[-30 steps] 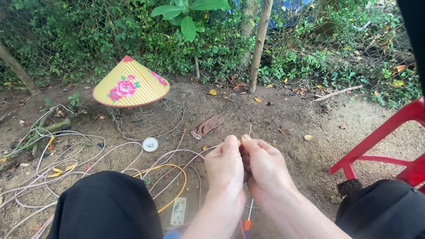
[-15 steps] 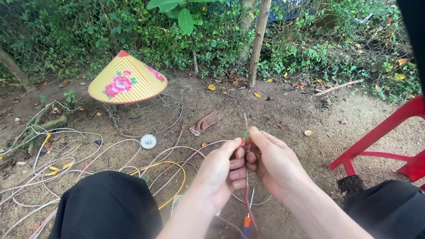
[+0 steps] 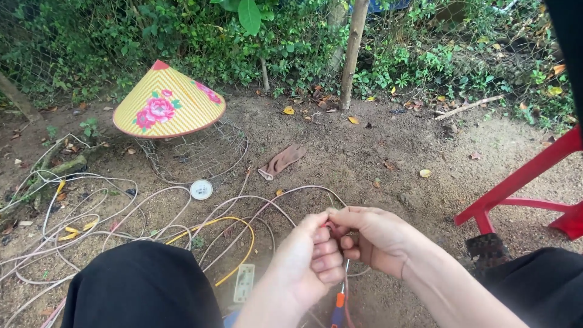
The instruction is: Stripping electrical wires and connecting them to a power socket while working outdoors.
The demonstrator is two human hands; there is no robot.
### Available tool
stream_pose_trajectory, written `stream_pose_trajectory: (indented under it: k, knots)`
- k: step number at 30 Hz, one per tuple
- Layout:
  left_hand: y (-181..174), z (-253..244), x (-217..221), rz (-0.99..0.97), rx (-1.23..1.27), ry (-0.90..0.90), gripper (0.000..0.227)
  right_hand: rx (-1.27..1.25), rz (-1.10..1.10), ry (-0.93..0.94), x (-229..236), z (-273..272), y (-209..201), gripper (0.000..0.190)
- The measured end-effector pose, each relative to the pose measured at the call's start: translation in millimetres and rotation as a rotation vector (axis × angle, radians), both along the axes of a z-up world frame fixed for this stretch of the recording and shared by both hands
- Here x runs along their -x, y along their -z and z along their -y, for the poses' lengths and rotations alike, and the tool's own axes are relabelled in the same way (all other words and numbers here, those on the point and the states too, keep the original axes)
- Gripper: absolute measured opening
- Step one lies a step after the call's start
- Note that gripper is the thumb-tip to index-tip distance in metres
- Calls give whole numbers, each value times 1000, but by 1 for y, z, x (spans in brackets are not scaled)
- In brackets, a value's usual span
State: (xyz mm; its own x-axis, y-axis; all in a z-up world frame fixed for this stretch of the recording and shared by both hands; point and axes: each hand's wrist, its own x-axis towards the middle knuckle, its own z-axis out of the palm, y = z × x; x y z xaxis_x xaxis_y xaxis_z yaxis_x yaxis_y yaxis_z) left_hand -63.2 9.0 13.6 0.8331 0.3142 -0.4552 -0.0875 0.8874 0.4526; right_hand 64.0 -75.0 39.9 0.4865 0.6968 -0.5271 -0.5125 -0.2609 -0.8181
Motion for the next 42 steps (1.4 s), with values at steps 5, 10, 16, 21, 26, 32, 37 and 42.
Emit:
stream_pose_trajectory:
  k: [5,10,16,21,26,32,37,42]
  knots:
    - [-26,15,-4,-254,62,-190,38,45,-32,58,5,-9,4,17]
    - [3,4,-9,-221,66,-232,44,17,-54,58,8,-4,-1,22]
    - [4,-5,-16,-158,-8,-114,50,-27,-115,-36,-11,-2,9,20]
    - [3,-7,-28,-189,96,-147,34,-18,-119,95,-10,-11,14,19]
    - [-16,2,-36,-380,-44,-219,25,162,192,78,11,-24,10,26]
    - [-16,8,-45,-631,-486,-385,28,271,350,180,17,-39,23,26]
    - [1,6,-49,-666,-815,-375,24,78,100,314,11,-45,26,23]
    - [32,6,-61,-565,-1206,-539,45,-95,-122,436,5,-43,29,15]
